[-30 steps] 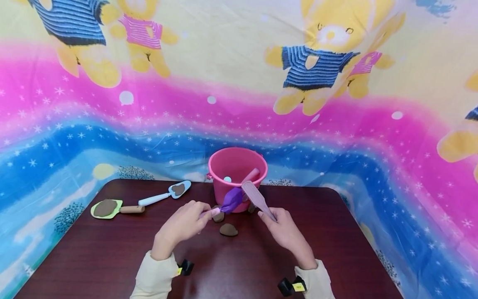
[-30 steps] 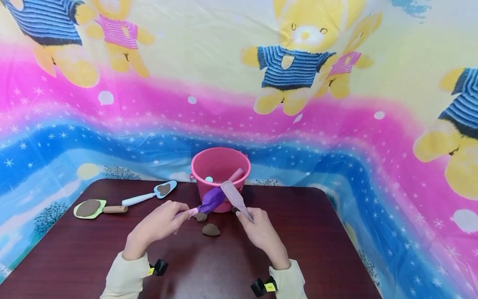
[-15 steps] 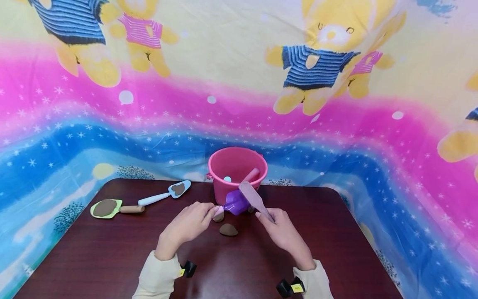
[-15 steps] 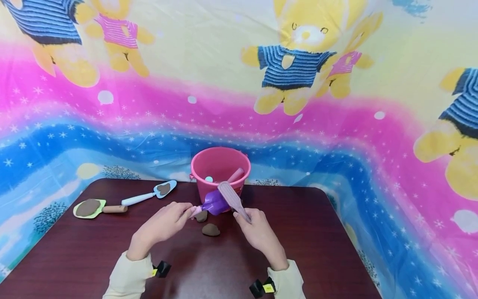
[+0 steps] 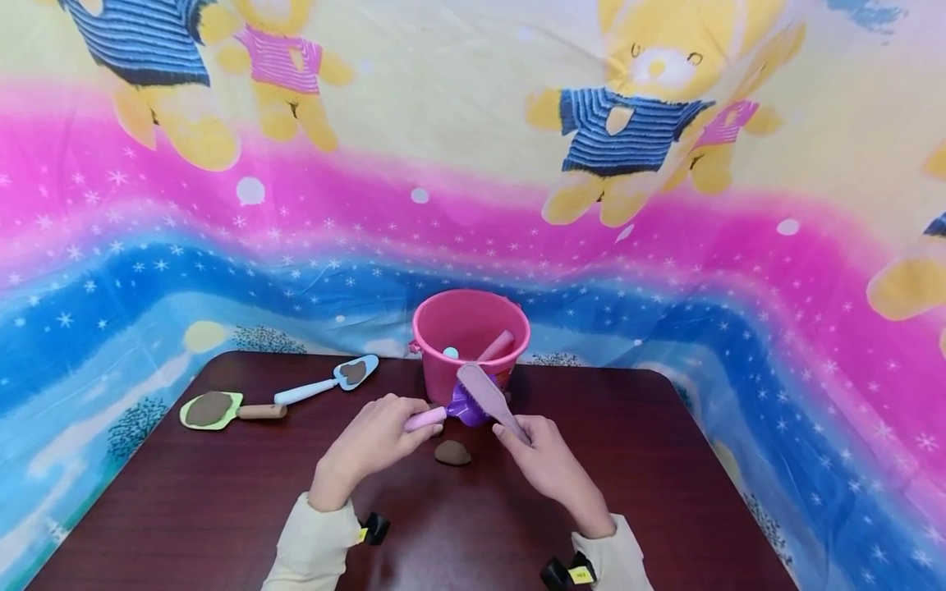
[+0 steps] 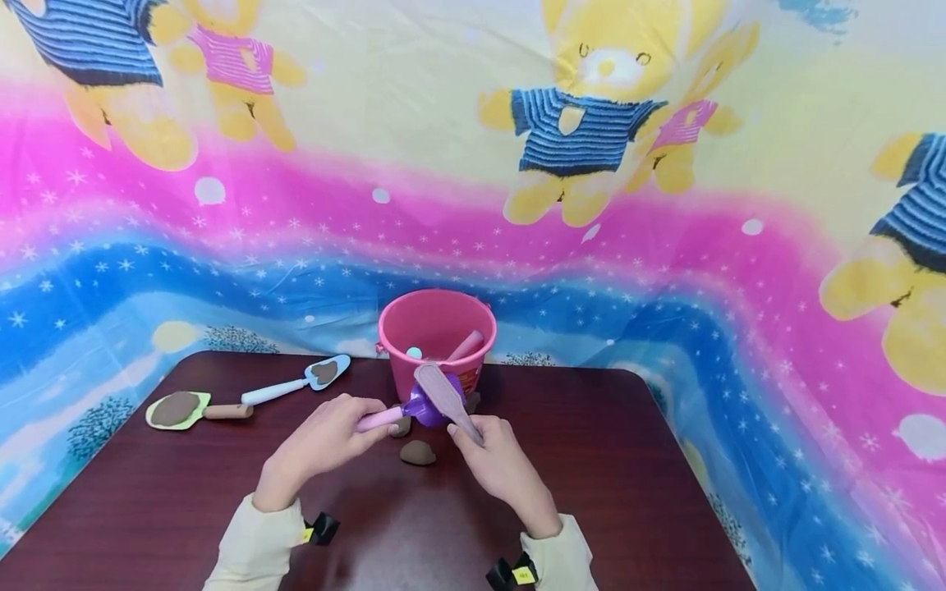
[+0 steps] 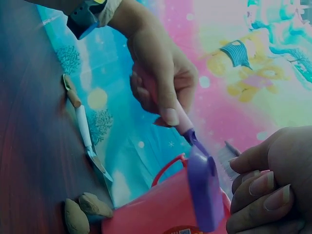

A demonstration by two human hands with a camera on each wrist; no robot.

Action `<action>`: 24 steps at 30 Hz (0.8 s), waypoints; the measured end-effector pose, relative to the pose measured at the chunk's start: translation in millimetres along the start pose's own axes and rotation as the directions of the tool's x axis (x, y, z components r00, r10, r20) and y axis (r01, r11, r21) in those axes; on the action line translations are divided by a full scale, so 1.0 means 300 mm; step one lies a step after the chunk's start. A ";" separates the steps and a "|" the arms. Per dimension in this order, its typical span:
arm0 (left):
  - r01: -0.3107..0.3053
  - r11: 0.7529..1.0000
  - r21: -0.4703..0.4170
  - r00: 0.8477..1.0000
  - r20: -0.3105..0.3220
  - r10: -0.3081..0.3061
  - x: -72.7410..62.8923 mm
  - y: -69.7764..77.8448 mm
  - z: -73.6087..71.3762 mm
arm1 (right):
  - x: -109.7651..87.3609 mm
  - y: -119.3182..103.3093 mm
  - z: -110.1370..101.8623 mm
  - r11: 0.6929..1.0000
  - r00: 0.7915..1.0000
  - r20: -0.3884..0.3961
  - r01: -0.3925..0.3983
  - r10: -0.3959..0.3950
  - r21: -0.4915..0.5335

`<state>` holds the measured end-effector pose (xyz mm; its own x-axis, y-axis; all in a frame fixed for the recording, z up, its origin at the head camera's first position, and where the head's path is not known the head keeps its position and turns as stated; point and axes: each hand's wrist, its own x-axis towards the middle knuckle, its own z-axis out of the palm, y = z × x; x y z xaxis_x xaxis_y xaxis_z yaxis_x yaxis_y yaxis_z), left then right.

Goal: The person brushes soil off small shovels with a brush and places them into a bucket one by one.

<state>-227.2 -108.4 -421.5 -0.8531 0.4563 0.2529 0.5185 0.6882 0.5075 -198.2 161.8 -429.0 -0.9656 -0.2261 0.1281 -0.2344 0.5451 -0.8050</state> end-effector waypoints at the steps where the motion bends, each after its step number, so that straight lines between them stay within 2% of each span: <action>1: -0.006 1.000 0.017 1.000 -0.009 0.006 0.001 0.000 0.000 | 0.000 -0.003 0.003 1.000 1.000 0.007 0.001 -0.001 0.004; 6: -0.026 0.995 0.092 0.999 -0.032 0.029 -0.002 0.001 -0.004 | -0.003 -0.014 0.020 1.000 0.999 0.046 0.012 -0.013 0.011; 10: -0.011 0.995 0.103 0.999 -0.034 0.014 -0.006 0.001 -0.009 | -0.004 -0.020 0.033 1.000 0.997 0.077 0.022 -0.023 0.014; 17: 0.025 0.999 0.028 0.999 -0.037 -0.024 -0.006 -0.003 -0.015 | -0.005 -0.026 0.055 0.998 0.995 0.087 0.057 -0.057 0.001; 24: 0.003 1.000 -0.025 0.998 -0.055 -0.004 -0.005 -0.021 -0.021 | -0.004 -0.021 0.056 0.998 0.996 0.073 0.058 -0.057 -0.005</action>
<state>-229.4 -116.9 -419.9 -0.8571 0.4218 0.2957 0.5146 0.6750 0.5288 -193.8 145.0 -433.7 -0.9399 -0.3152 0.1316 -0.2905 0.5349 -0.7934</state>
